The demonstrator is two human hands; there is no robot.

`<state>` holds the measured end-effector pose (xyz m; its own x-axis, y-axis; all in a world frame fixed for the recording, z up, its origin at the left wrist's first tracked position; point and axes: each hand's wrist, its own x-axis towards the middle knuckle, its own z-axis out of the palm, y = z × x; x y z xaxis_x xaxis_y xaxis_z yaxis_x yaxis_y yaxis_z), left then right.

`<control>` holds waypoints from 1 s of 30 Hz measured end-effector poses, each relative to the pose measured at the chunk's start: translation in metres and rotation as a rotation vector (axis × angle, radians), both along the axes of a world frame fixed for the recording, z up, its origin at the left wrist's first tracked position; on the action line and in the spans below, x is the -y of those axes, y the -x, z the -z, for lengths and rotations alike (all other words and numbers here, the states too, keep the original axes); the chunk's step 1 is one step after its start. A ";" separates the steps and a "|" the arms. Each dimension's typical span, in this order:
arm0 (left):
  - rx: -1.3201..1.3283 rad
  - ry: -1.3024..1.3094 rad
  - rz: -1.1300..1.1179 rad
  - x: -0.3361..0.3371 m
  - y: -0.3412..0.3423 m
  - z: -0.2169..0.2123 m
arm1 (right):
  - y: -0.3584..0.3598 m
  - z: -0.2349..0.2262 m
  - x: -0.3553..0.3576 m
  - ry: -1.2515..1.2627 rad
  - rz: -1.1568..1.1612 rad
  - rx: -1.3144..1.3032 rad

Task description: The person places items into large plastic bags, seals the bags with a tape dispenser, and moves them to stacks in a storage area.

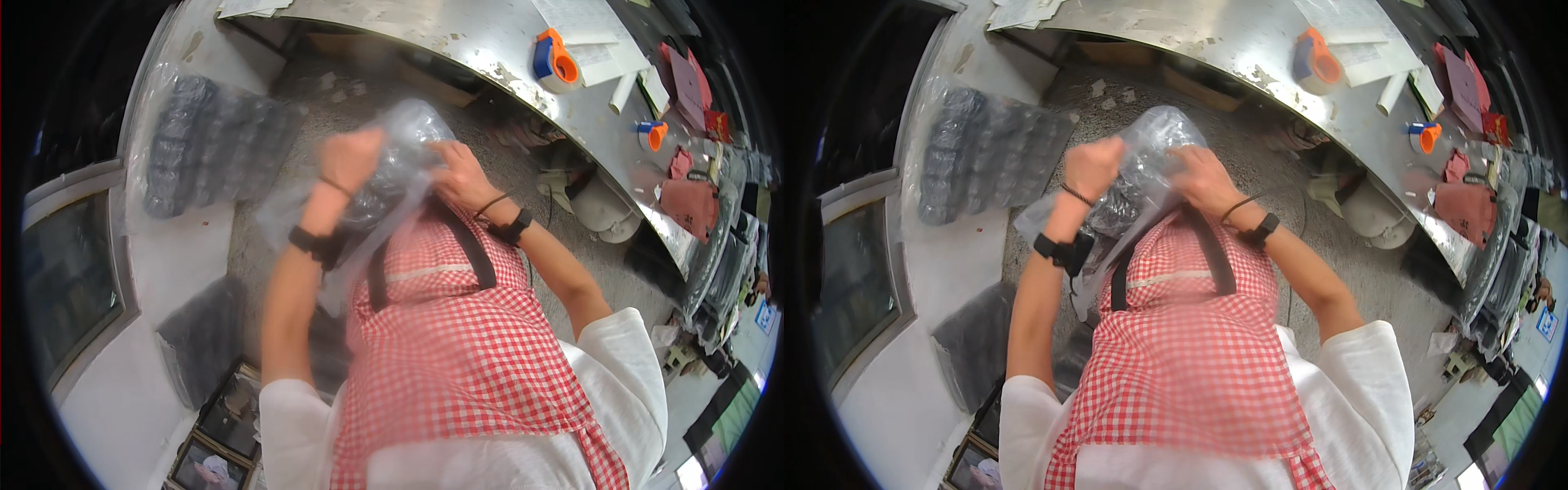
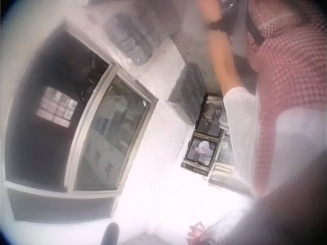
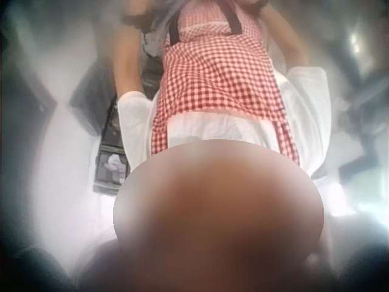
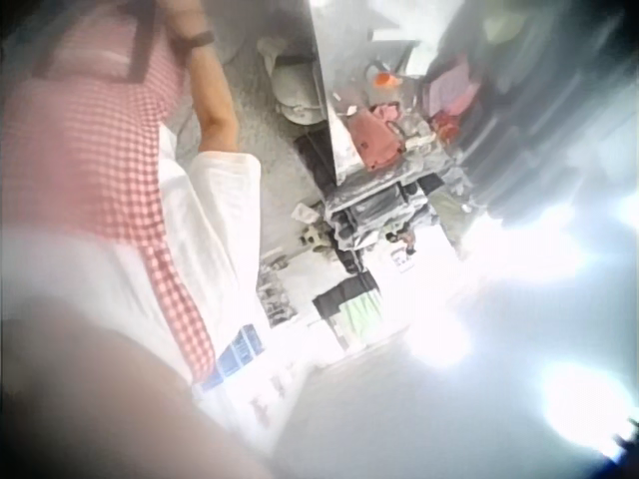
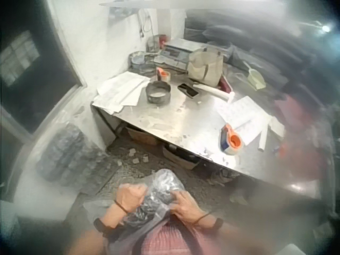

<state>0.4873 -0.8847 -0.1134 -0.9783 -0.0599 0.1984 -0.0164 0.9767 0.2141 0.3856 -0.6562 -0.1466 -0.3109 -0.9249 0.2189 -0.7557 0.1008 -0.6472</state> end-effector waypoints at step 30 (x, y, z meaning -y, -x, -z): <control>-0.171 -0.358 -1.009 -0.077 -0.293 0.017 | 0.002 -0.004 0.008 -0.287 -0.234 0.452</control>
<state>0.7804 -0.8073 -0.1306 -0.4064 -0.9032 0.1381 -0.7202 0.4097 0.5598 0.3837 -0.6644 -0.1427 -0.0950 -0.9830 -0.1570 -0.4343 0.1828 -0.8820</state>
